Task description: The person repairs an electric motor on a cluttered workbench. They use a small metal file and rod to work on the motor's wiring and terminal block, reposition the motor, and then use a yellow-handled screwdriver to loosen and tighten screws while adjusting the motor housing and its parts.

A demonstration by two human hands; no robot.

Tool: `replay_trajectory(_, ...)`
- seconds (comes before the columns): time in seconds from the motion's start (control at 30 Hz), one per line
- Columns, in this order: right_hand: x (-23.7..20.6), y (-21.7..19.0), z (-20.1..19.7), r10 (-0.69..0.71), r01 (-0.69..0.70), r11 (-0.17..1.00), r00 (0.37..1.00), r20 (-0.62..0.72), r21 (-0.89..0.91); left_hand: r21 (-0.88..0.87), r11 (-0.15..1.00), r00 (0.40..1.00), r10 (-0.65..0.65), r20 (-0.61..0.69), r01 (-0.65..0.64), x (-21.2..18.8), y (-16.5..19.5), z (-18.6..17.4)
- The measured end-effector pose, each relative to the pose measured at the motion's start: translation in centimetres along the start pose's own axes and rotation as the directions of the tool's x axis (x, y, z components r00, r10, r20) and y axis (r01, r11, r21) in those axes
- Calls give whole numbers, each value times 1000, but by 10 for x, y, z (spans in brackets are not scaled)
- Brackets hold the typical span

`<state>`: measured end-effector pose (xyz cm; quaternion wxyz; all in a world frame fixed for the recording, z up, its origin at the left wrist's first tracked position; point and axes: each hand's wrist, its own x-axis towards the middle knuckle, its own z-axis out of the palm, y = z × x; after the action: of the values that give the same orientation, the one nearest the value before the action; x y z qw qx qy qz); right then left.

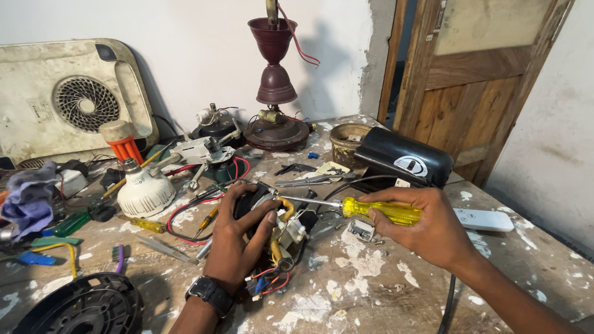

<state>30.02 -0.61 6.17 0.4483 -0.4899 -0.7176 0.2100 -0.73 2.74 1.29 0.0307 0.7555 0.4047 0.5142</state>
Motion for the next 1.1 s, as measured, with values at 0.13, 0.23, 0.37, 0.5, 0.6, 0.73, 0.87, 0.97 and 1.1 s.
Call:
replay_trajectory(0.13,-5,-1,-1,-45,46,999,999,-14,22,-11,1000,1000,4,-2,-4,0,0,1)
replay_trajectory(0.23,-7,0,-4,-63,64,998,998,-27,26,-14,1000,1000,4,-4,-4,0,0,1)
replay_trajectory(0.37,-3,1,-3,-85,85,996,996,-30,3,-19,1000,1000,-5,-2,5,0,-1,1)
replay_trajectory(0.5,-1,1,1,-93,92,995,995,-28,-33,-19,1000,1000,-2,-9,2,1,-1,2)
replay_trajectory(0.6,-2,2,2,-109,109,994,994,-27,-16,-14,1000,1000,-3,-8,3,0,-2,2)
replay_trajectory(0.73,-3,3,0,-53,53,999,998,-25,-12,-2,1000,1000,12,-9,-12,0,-2,2)
replay_trajectory(0.87,-3,4,-1,-65,65,998,997,-33,-4,-14,1000,1000,-10,3,11,0,-2,2)
replay_trajectory(0.97,-3,5,-1,-99,97,994,995,-32,-42,-26,1000,1000,-17,8,17,1,-1,1)
replay_trajectory(1.1,-2,6,0,-84,83,996,996,-29,-35,-28,999,999,-33,22,33,1,-1,0)
